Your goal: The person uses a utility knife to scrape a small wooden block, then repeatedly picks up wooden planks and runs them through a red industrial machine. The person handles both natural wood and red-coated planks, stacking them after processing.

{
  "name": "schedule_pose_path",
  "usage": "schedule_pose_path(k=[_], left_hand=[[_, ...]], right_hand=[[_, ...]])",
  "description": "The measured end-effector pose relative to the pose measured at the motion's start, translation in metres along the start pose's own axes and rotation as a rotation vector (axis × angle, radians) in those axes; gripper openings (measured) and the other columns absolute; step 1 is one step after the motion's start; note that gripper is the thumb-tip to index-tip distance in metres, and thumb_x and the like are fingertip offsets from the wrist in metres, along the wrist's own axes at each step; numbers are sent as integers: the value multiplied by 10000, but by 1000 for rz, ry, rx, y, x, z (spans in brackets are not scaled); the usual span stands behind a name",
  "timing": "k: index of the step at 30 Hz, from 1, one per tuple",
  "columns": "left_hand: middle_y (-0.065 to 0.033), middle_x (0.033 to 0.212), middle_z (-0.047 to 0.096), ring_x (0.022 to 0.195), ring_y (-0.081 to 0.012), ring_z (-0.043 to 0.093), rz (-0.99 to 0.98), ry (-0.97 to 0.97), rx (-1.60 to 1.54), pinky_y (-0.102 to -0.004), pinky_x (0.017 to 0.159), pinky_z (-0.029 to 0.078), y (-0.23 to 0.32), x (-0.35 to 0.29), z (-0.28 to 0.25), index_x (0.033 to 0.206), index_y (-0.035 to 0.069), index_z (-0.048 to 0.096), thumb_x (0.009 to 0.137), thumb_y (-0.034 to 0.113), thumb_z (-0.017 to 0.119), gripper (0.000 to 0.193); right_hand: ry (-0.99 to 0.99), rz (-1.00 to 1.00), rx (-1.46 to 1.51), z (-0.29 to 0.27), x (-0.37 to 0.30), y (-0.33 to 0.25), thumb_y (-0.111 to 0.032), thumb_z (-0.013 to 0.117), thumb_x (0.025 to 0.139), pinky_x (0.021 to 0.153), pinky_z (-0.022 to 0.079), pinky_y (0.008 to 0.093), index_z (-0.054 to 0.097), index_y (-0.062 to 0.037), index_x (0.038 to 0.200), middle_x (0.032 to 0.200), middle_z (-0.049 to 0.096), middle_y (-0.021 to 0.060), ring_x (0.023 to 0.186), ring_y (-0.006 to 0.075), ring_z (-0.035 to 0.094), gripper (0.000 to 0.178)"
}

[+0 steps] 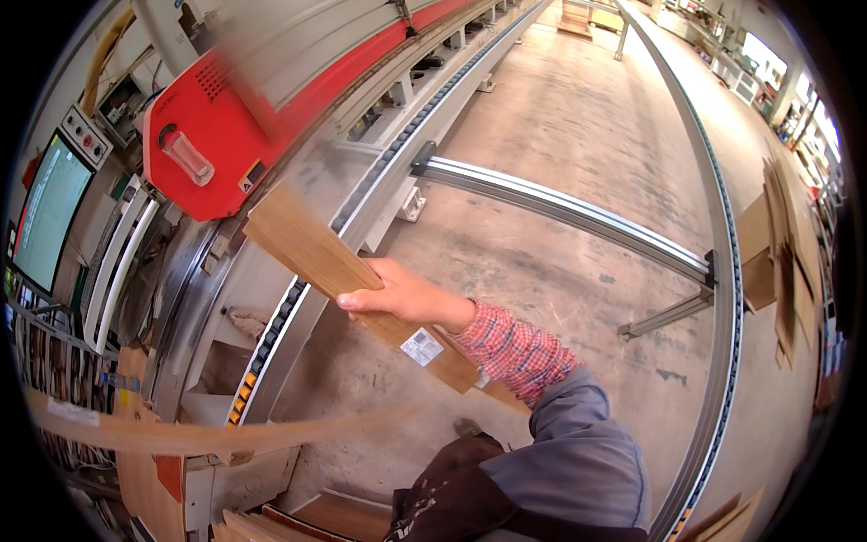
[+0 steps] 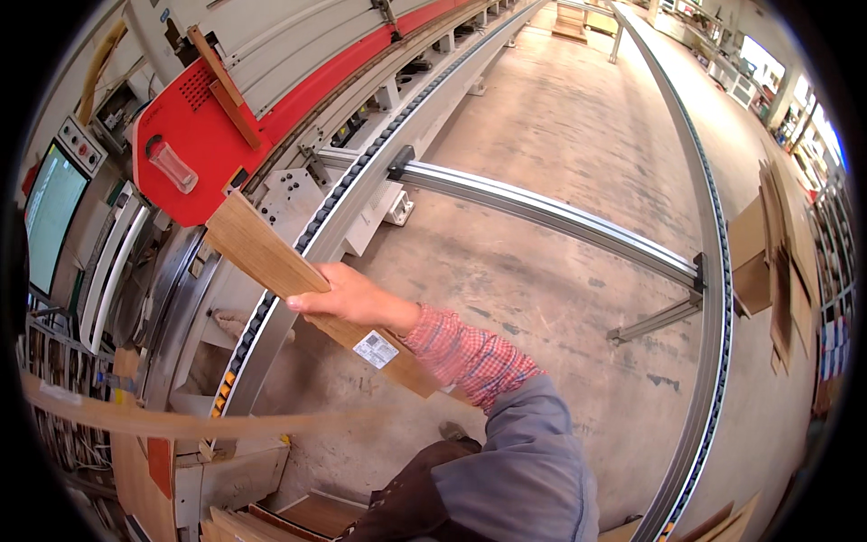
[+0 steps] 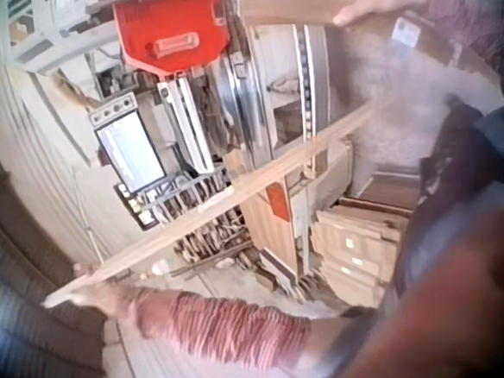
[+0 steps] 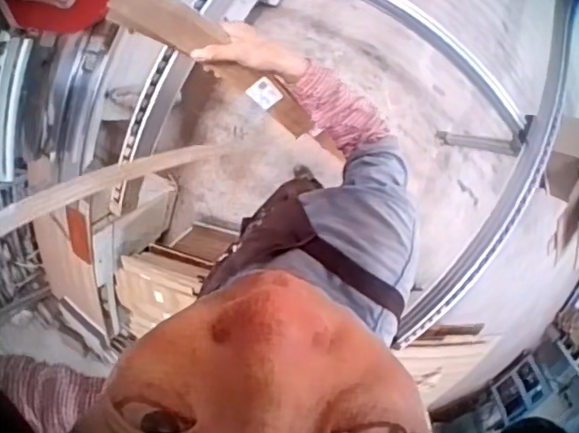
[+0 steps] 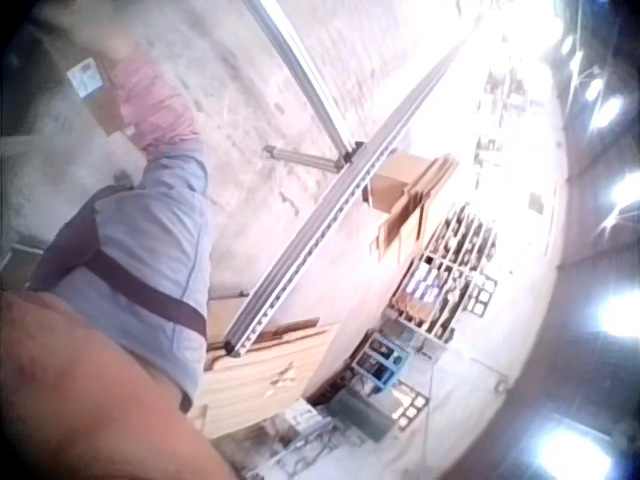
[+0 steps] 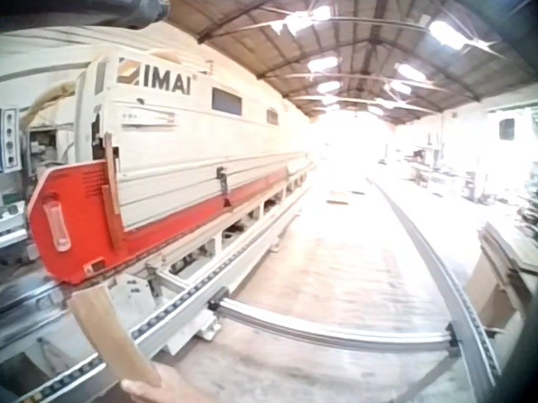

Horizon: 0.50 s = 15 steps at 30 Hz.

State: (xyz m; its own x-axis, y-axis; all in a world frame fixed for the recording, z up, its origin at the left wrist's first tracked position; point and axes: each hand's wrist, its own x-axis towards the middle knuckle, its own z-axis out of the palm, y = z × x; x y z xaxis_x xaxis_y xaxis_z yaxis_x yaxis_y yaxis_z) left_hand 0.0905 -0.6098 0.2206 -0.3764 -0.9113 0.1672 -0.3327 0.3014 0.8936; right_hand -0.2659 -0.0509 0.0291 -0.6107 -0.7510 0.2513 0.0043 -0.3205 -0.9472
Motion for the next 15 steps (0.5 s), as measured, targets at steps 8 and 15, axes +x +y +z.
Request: schedule_pose_path(k=[8, 15], left_hand=[[-2, 765, 533, 539, -139, 461, -99, 135, -251, -280, 463, 391, -36, 57, -34, 1192, 108, 459, 943, 698, 447, 641], [-12, 788, 548, 564, -151, 469, -277, 178, -523, -288, 481, 398, -139, 145, -28, 1193, 111, 447, 942, 695, 447, 636]], right_hand=[[9, 79, -197, -23, -17, -48, -393, 703, 908, 773, 500, 292, 637, 7, 1106, 935, 662, 48, 859, 123, 613, 451], [-185, 267, -354, 9, 2, -39, -457, 707, 898, 843, 504, 317, 650, 13, 1191, 1040, 686, 97, 967, 177, 628, 557]])
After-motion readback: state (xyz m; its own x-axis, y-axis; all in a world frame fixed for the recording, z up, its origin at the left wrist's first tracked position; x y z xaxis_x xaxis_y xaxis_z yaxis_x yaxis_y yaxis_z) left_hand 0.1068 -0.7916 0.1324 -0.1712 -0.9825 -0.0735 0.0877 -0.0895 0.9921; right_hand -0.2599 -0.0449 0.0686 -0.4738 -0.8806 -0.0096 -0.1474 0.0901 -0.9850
